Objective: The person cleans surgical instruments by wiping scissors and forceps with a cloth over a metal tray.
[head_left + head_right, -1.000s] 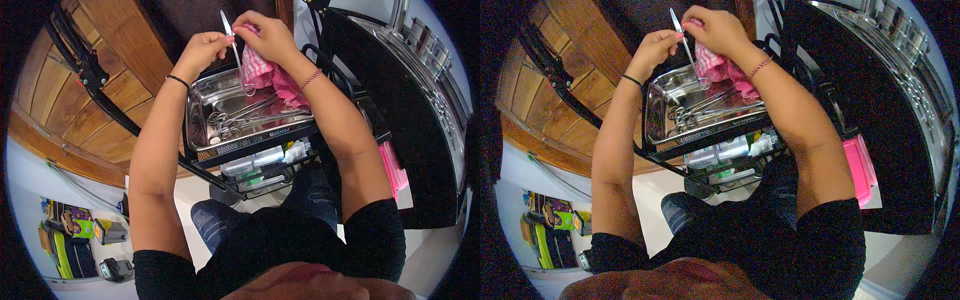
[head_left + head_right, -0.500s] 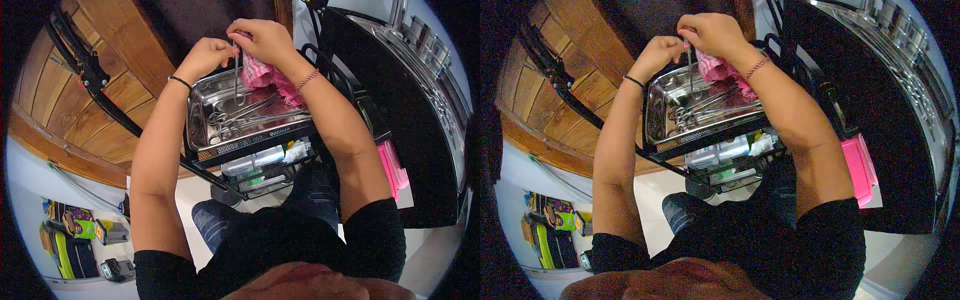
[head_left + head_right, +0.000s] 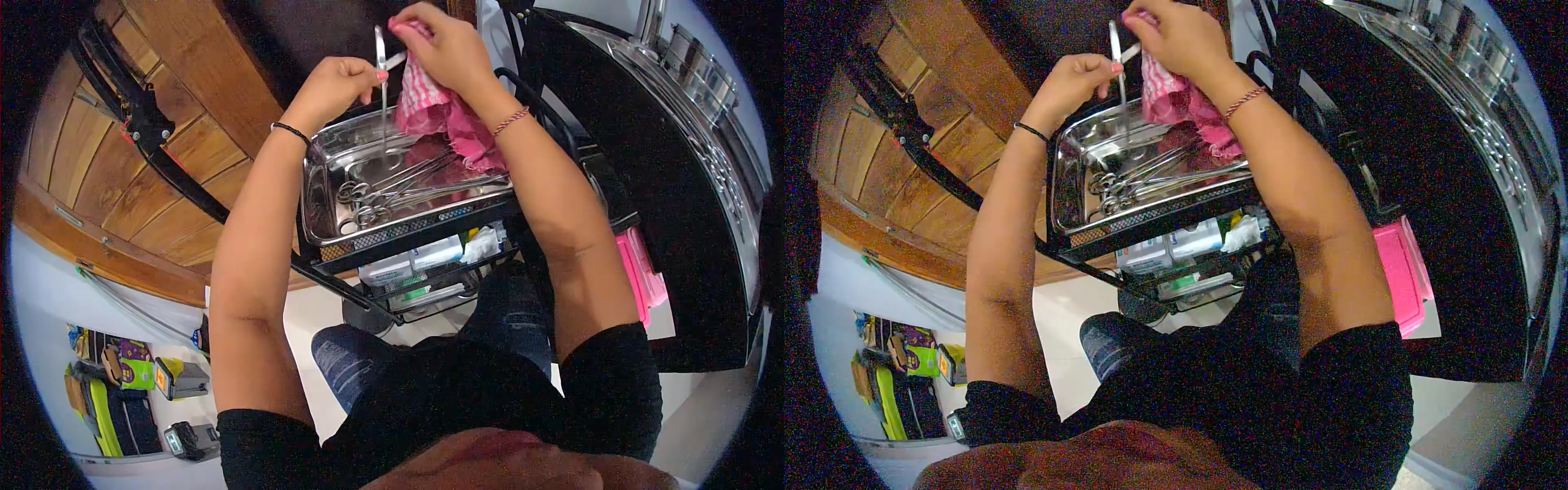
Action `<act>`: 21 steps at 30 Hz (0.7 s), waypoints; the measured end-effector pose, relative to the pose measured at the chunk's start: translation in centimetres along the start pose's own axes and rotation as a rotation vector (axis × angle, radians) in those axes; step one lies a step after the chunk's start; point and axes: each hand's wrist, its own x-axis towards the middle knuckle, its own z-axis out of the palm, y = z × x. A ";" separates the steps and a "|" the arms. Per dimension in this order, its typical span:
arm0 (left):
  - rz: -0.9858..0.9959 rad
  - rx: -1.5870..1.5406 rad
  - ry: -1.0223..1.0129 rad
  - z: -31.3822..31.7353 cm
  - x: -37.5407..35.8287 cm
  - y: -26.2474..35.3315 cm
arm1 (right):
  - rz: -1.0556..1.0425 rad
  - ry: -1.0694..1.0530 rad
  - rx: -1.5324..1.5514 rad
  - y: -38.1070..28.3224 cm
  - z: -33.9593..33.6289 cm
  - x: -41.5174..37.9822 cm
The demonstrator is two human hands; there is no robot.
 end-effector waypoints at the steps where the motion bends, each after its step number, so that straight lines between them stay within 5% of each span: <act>1: -0.023 -0.062 0.032 -0.1 -0.2 0.2 | 0.071 -0.013 0.073 0.0 -0.2 0.3; 13: -0.035 -0.409 0.230 -0.7 -0.2 0.0 | 0.118 -0.245 0.297 0.4 2.4 -1.4; 17: -0.047 -0.388 0.237 -1.1 0.4 -0.8 | 0.048 -0.560 0.195 0.7 1.8 -1.4; 21: -0.002 -0.406 0.193 -0.6 0.1 -0.2 | 0.173 -0.449 0.371 0.7 1.8 -1.1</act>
